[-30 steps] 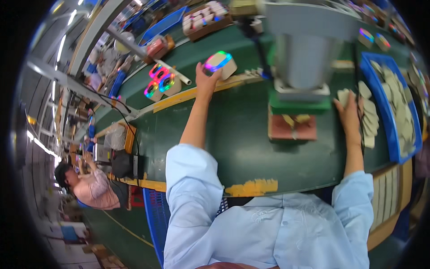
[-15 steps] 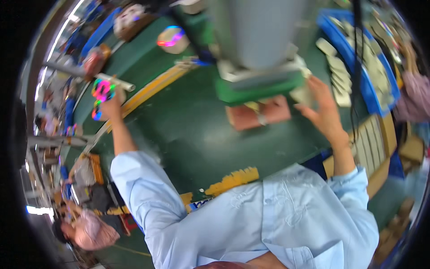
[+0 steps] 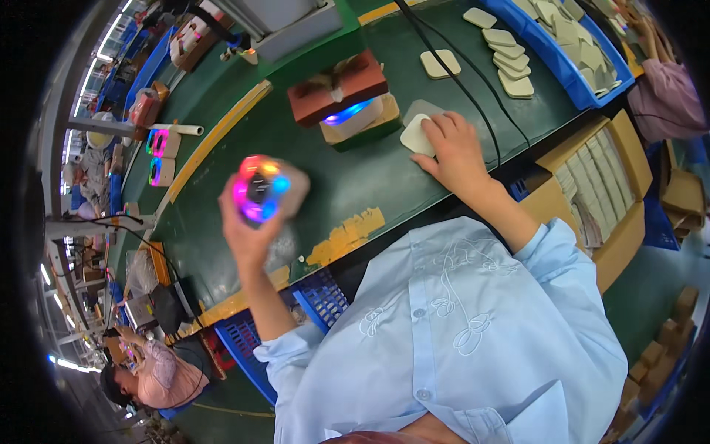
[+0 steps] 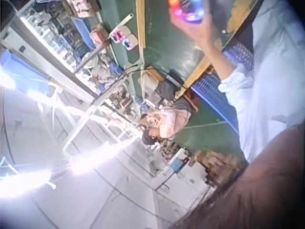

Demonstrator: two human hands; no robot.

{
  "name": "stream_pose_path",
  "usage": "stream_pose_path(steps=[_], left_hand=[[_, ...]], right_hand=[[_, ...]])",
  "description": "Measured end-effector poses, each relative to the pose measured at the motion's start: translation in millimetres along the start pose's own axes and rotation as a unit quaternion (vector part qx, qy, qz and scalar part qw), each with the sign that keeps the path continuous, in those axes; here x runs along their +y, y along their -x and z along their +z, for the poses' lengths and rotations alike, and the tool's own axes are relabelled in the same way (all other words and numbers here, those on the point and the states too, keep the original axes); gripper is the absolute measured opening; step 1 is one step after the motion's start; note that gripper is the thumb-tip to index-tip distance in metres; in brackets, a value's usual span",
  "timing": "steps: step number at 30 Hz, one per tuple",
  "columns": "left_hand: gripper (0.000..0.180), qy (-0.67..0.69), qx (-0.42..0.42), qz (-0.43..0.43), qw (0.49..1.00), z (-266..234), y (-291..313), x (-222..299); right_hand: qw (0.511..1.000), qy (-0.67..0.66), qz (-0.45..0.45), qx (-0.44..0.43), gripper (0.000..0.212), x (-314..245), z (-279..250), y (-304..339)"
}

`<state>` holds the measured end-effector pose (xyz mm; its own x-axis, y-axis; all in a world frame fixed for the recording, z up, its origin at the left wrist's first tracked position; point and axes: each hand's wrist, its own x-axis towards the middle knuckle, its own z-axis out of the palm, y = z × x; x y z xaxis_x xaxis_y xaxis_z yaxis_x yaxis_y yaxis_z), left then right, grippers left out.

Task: Applying adhesive foam pads to the bottom of glowing electronic cube speakers on an assembly line.

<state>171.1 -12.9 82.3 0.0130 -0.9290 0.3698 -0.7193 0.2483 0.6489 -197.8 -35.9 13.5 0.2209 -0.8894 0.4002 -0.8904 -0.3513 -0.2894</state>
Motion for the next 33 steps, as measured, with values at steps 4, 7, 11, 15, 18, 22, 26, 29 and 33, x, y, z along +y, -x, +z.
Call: stream_pose_path(steps=[4, 7, 11, 15, 18, 22, 26, 29, 33], left_hand=[[0.101, 0.092, -0.153, 0.045, 0.983, 39.1, 29.3, 34.8], [0.110, 0.191, -0.213, 0.009, 0.958, 70.3, 39.8, 35.1], [0.111, 0.252, -0.212, -0.038, 0.943, 91.5, 52.8, 24.4], [0.104, 0.258, -0.206, -0.029, 0.943, 94.0, 53.0, 25.3], [0.101, 0.255, -0.197, -0.033, 0.946, 90.3, 52.6, 30.5], [0.099, 0.222, -0.187, 0.007, 0.957, 90.7, 51.9, 26.2], [0.101, 0.196, -0.160, 0.031, 0.967, 92.0, 47.5, 26.5], [0.094, 0.222, -0.164, 0.017, 0.961, 90.3, 49.2, 28.7], [0.094, 0.207, -0.168, 0.027, 0.963, 88.9, 53.8, 32.9]], right_hand=[[0.995, -0.065, -0.041, 0.060, 0.060, 11.1, 6.6, -2.1], [0.986, -0.138, -0.046, 0.078, 0.061, 4.2, -8.8, -4.7], [0.946, -0.299, -0.123, 0.000, 0.060, -36.8, -36.5, -5.6], [0.929, -0.244, -0.258, -0.101, 0.058, -72.6, -35.9, -16.3], [0.932, -0.165, -0.292, -0.138, 0.061, -76.7, -43.7, -16.4], [0.943, -0.071, -0.285, -0.155, 0.077, -87.4, -44.9, -6.4], [0.950, -0.056, -0.267, -0.148, 0.087, -91.2, -37.4, 0.0], [0.950, -0.033, -0.273, -0.151, 0.093, -93.2, -38.0, 1.4], [0.952, 0.001, -0.283, -0.116, 0.094, -91.9, -28.0, 11.8]])
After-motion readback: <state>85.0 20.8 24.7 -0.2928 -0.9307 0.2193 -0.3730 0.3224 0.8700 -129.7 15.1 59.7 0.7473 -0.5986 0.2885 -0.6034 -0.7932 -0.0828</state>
